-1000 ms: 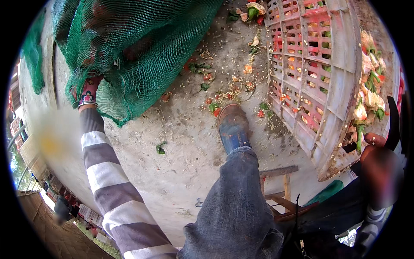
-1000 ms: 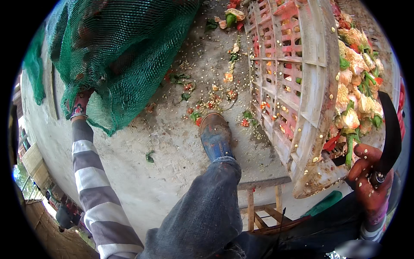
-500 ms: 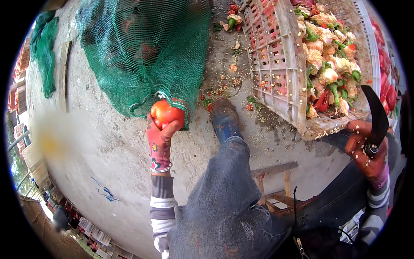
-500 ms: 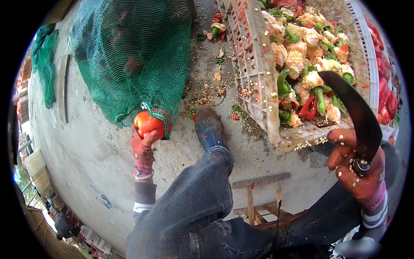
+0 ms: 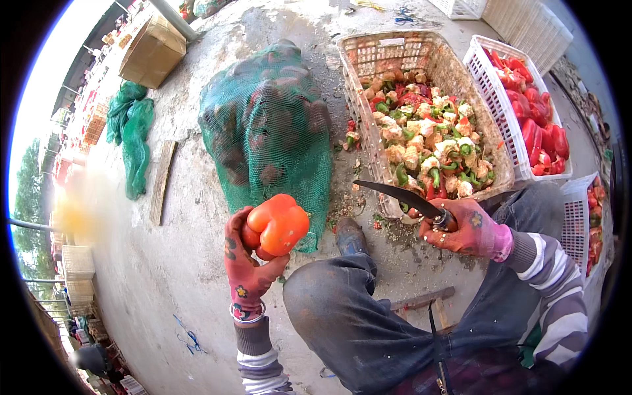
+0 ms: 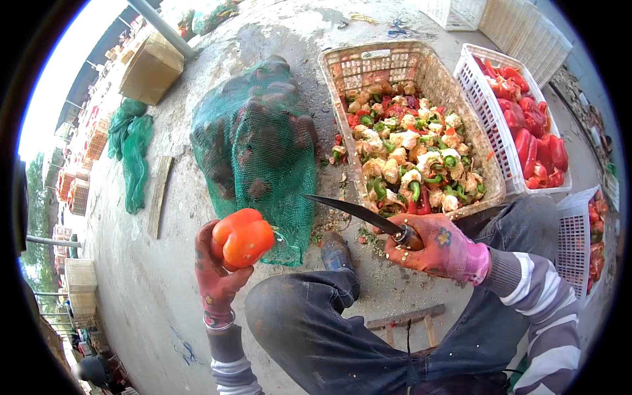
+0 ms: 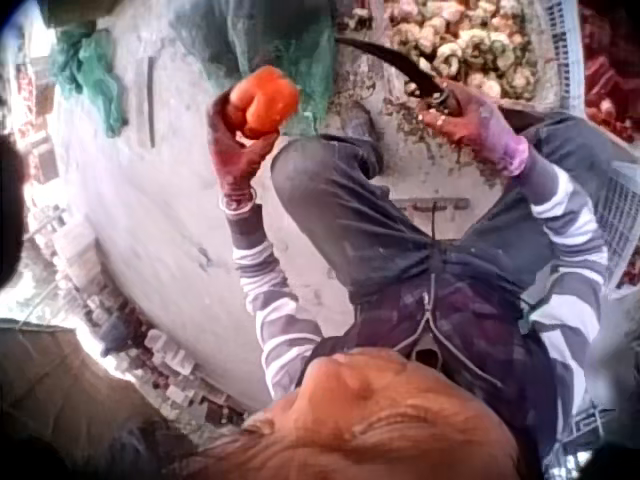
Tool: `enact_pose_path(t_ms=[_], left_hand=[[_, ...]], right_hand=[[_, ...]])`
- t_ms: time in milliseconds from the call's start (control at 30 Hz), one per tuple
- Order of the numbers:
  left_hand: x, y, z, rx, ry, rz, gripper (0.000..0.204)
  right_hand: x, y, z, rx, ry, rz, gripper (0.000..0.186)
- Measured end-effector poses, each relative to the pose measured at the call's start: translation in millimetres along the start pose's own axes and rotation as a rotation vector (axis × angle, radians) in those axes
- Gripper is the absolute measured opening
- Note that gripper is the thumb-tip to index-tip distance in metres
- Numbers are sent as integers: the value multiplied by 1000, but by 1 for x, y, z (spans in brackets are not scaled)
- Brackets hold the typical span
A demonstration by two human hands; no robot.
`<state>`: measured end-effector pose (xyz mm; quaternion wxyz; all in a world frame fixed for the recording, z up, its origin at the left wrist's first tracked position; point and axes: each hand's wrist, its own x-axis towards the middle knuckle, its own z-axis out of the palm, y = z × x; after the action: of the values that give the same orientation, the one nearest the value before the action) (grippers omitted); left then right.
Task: The person sits on the ground and repeatedly cuts red bell peppers with a knife, removing the core and seeds. The cut peppers are placed into a white crate, while the discarded cores and seeds fall into a basket or onto the ground.
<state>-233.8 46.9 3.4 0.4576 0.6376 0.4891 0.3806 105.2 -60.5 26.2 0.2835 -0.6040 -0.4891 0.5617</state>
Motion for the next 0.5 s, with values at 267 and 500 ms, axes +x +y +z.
enact_pose_path(t_ms=[267,500], left_hand=[[-4,131,88,815,-51,936,68],[-18,145,178,780,-154,1233,58]], right_hand=[[-8,-17,-3,713,-204,-131,55],[-40,-6,-45,1031,-138,-32,47]])
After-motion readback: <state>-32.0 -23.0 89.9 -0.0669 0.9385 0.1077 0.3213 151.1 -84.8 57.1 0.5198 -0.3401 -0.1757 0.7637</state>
